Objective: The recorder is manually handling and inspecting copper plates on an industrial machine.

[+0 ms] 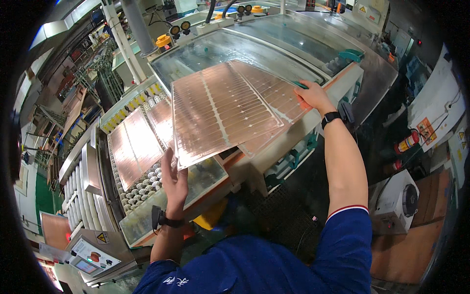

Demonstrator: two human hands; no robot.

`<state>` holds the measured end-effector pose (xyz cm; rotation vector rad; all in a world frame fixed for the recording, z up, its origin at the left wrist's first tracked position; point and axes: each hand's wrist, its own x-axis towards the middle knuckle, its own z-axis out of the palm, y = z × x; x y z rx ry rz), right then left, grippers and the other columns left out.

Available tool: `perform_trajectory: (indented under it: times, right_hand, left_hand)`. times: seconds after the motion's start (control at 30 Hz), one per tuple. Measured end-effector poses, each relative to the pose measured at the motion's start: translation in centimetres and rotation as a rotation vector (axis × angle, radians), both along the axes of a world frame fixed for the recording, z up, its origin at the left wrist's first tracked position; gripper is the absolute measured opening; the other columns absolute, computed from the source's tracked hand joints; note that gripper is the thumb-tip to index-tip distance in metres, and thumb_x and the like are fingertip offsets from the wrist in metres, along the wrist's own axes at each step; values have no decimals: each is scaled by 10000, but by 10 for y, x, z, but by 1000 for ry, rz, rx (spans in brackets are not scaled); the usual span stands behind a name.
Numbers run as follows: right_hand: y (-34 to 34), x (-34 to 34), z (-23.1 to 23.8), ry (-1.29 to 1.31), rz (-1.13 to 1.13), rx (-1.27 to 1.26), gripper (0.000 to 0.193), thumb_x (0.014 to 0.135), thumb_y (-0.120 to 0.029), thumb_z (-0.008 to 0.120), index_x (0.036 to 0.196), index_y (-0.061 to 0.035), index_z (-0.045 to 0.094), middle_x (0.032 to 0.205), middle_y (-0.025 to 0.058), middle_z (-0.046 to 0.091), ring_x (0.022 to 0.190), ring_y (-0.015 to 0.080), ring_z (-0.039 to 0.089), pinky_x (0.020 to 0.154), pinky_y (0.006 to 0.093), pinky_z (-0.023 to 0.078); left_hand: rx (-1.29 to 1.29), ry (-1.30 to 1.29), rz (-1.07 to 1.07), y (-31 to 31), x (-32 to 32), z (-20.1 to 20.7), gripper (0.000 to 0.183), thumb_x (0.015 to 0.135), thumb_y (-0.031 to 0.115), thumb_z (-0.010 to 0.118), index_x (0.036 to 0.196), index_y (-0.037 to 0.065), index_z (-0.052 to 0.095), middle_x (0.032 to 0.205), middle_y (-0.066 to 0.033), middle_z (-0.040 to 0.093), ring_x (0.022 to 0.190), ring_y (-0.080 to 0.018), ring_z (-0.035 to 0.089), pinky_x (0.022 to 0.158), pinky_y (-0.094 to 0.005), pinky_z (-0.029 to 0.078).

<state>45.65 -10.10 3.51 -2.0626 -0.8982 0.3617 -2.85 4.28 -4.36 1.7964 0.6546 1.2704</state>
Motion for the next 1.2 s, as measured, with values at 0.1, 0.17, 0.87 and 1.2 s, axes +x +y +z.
perform_trajectory:
  times: [0.1,0.17,0.87,1.2]
  right_hand:
    - [-6,-7,-3,45,-113,168,542,910,-283,661,1327,41,539,788,74,661,630,155,638,542,308,467]
    - [-15,-16,0,159,-236,328,511,914,-291,659,1284,46,556,805,84,648,628,163,635,531,318,456]
    - [-66,-14,-9,853,-388,767,63,905,-74,625,850,-70,594,736,33,598,628,165,578,480,276,433]
    - [-62,-13,2,619,-304,384,179,930,-253,621,859,-91,595,733,42,614,615,154,597,491,293,421]
  left_hand:
    - [-552,-294,-237,-6,-5,10,608,928,21,544,1485,-56,315,1407,-204,513,1317,-295,497,1082,-444,419]
    - [-692,-395,-324,0,-14,15,639,859,-1,452,1487,-24,336,1455,-191,469,1311,-294,502,1066,-420,436]
    - [-1029,-470,-371,-38,21,78,233,875,-27,529,1095,40,571,889,-6,589,743,-123,573,723,-283,488]
    - [-1058,-437,-387,-56,50,69,218,940,29,516,1151,27,573,829,21,544,721,-93,524,706,-297,475]
